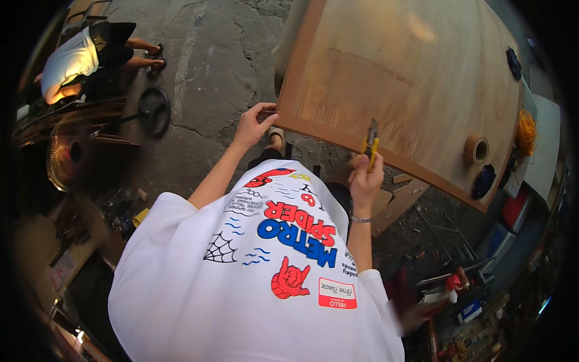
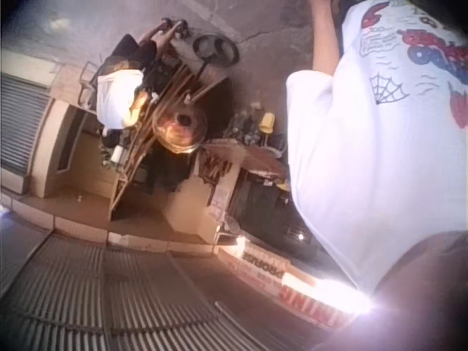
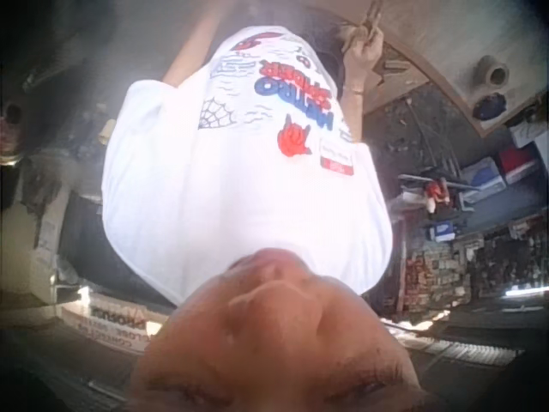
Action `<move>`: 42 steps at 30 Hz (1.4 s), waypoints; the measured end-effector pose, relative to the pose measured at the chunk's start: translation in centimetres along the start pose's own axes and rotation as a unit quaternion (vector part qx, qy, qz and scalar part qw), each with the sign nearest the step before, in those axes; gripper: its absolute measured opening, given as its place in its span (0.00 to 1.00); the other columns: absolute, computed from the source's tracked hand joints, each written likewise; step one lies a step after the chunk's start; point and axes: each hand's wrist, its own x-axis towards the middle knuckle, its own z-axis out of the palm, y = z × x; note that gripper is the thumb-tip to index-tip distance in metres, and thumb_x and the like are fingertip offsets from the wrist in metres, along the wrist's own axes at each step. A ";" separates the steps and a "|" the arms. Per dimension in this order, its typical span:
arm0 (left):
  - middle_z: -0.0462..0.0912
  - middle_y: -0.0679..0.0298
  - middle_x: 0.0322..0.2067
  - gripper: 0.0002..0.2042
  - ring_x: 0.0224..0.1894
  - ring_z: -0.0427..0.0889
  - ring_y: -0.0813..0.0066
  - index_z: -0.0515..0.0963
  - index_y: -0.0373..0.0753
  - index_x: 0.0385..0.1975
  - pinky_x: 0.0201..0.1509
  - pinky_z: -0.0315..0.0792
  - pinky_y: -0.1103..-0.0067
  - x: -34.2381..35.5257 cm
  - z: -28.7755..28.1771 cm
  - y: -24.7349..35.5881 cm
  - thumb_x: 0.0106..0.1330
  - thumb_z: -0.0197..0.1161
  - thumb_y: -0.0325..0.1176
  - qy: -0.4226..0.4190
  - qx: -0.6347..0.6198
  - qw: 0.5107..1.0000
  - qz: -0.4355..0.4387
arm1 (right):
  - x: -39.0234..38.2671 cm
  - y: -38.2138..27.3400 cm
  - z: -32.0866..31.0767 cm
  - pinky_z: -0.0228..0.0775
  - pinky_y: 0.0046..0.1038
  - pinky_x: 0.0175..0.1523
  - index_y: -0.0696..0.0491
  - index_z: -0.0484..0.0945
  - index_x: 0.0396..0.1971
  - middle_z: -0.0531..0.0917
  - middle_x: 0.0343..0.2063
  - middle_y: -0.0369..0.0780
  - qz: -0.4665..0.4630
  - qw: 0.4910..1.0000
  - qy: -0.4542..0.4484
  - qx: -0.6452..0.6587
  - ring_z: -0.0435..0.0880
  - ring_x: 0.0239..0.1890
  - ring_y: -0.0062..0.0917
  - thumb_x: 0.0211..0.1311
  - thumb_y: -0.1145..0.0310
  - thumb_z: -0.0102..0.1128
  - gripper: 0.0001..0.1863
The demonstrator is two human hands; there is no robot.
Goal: The person applies a strip of edge banding to the perimeter of a large wooden board. They use a utility knife to trim the excess material and a dark cloth to rub the surface. The person also uses a tape measure and pencil to mark measurements on the board.
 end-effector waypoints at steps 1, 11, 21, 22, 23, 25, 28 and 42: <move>0.87 0.57 0.46 0.18 0.47 0.87 0.71 0.79 0.34 0.52 0.51 0.81 0.74 0.3 -0.3 0.2 0.67 0.72 0.34 -0.002 0.007 1.000 -0.007 | -1.5 -0.9 3.4 0.65 0.17 0.22 0.56 0.75 0.48 0.77 0.22 0.32 0.021 1.000 -0.001 -0.016 0.74 0.18 0.12 0.79 0.59 0.56 0.14; 0.86 0.58 0.40 0.17 0.41 0.87 0.70 0.78 0.34 0.47 0.44 0.80 0.76 2.3 -2.1 -2.3 0.64 0.73 0.35 -0.047 -0.040 0.998 0.006 | -8.2 -0.1 16.0 0.66 0.20 0.22 0.59 0.75 0.52 0.79 0.23 0.34 0.041 0.998 -0.014 -0.039 0.76 0.17 0.13 0.78 0.58 0.57 0.18; 0.85 0.56 0.45 0.15 0.45 0.88 0.70 0.77 0.31 0.50 0.49 0.82 0.74 2.6 -1.4 -2.0 0.67 0.67 0.30 -0.012 -0.036 0.999 0.009 | -7.6 1.1 16.4 0.74 0.31 0.31 0.59 0.73 0.55 0.83 0.28 0.44 0.032 0.982 0.037 -0.184 0.84 0.25 0.31 0.79 0.57 0.54 0.20; 0.85 0.55 0.46 0.15 0.46 0.87 0.69 0.76 0.31 0.50 0.50 0.82 0.74 2.4 -1.3 -2.0 0.67 0.67 0.29 -0.012 -0.027 1.000 -0.005 | -6.9 1.5 16.7 0.74 0.33 0.34 0.59 0.73 0.56 0.84 0.30 0.46 0.019 0.978 0.052 -0.202 0.85 0.28 0.35 0.79 0.58 0.54 0.20; 0.83 0.55 0.49 0.17 0.48 0.87 0.68 0.75 0.31 0.53 0.52 0.82 0.73 2.1 -1.4 -2.2 0.67 0.66 0.29 -0.019 -0.050 0.999 0.006 | -6.1 1.9 17.0 0.75 0.35 0.36 0.59 0.72 0.57 0.84 0.32 0.48 0.004 0.973 0.065 -0.219 0.85 0.31 0.39 0.79 0.59 0.53 0.19; 0.80 0.53 0.56 0.20 0.51 0.86 0.65 0.73 0.32 0.58 0.57 0.82 0.72 1.2 -1.4 -2.5 0.68 0.65 0.28 -0.038 -0.094 0.994 0.029 | -3.5 0.7 17.5 0.76 0.39 0.42 0.59 0.71 0.59 0.85 0.37 0.52 -0.014 0.972 0.092 -0.216 0.86 0.37 0.48 0.80 0.60 0.51 0.19; 0.73 0.52 0.64 0.26 0.58 0.82 0.63 0.68 0.34 0.66 0.62 0.79 0.71 -0.1 -2.2 -4.2 0.69 0.63 0.27 -0.092 -0.099 0.989 0.052 | -1.7 -0.8 17.9 0.76 0.40 0.45 0.58 0.69 0.62 0.84 0.43 0.53 0.039 0.981 0.068 -0.177 0.86 0.42 0.50 0.80 0.61 0.50 0.20; 0.76 0.48 0.60 0.26 0.57 0.82 0.64 0.65 0.31 0.67 0.61 0.78 0.72 0.7 -0.8 -6.1 0.71 0.63 0.29 -0.094 -0.168 0.980 0.045 | 0.4 1.2 18.0 0.74 0.43 0.54 0.58 0.68 0.65 0.80 0.46 0.54 -0.110 0.935 0.152 -0.302 0.81 0.50 0.50 0.76 0.64 0.55 0.24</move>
